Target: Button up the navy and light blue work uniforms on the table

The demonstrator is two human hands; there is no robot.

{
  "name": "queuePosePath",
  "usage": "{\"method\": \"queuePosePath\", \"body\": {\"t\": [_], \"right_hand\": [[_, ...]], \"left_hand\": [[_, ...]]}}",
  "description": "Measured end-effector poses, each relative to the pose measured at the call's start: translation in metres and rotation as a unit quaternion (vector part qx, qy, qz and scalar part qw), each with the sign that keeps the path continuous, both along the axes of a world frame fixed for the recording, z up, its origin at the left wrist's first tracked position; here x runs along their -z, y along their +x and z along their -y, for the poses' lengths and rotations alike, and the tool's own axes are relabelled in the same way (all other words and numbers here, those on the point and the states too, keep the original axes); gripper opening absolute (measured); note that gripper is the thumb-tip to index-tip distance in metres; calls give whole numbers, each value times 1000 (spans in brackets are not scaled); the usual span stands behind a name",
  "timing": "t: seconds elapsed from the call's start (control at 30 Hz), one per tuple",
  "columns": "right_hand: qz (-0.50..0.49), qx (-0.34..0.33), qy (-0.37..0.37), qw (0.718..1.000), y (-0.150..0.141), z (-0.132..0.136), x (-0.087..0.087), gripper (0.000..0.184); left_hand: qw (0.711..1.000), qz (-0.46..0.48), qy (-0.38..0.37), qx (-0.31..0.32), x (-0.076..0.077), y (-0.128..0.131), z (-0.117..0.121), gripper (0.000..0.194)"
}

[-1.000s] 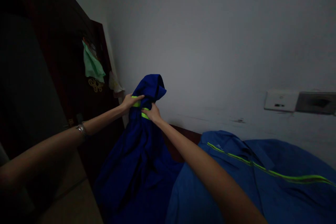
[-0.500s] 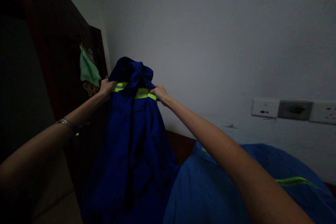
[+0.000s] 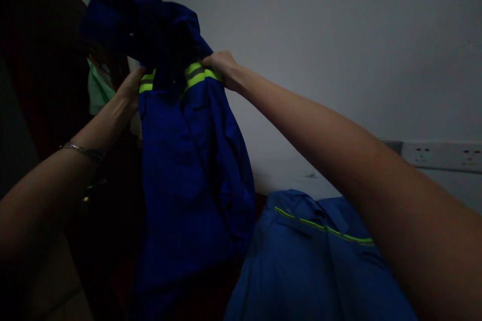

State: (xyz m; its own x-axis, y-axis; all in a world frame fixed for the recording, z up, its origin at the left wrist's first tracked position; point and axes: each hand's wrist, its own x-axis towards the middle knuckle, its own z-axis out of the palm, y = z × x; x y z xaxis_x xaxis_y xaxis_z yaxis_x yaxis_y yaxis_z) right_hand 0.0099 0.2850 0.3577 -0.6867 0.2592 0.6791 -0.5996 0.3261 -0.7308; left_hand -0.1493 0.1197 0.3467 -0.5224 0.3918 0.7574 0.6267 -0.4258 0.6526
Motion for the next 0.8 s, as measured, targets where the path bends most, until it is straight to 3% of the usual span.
{"method": "queuePosePath", "body": {"t": [0.1,0.3,0.43,0.63,0.8], "right_hand": [[-12,-2,18,1000,16,0,-19,17],[-24,3,82,996,48,0,-54,24],[-12,79,130,988,75,-3,-68,22],[10,204,137,969,97,-25,-77,34],[37,358,192,913,106,-43,-74,58]], "left_hand": [[988,-53,-1,143,-9,19,-18,37],[984,-99,20,143,-39,62,-59,35],[985,-79,41,148,-54,83,-83,33],[983,-119,62,124,-58,60,-100,36],[970,-223,48,86,-48,36,-94,35]]}}
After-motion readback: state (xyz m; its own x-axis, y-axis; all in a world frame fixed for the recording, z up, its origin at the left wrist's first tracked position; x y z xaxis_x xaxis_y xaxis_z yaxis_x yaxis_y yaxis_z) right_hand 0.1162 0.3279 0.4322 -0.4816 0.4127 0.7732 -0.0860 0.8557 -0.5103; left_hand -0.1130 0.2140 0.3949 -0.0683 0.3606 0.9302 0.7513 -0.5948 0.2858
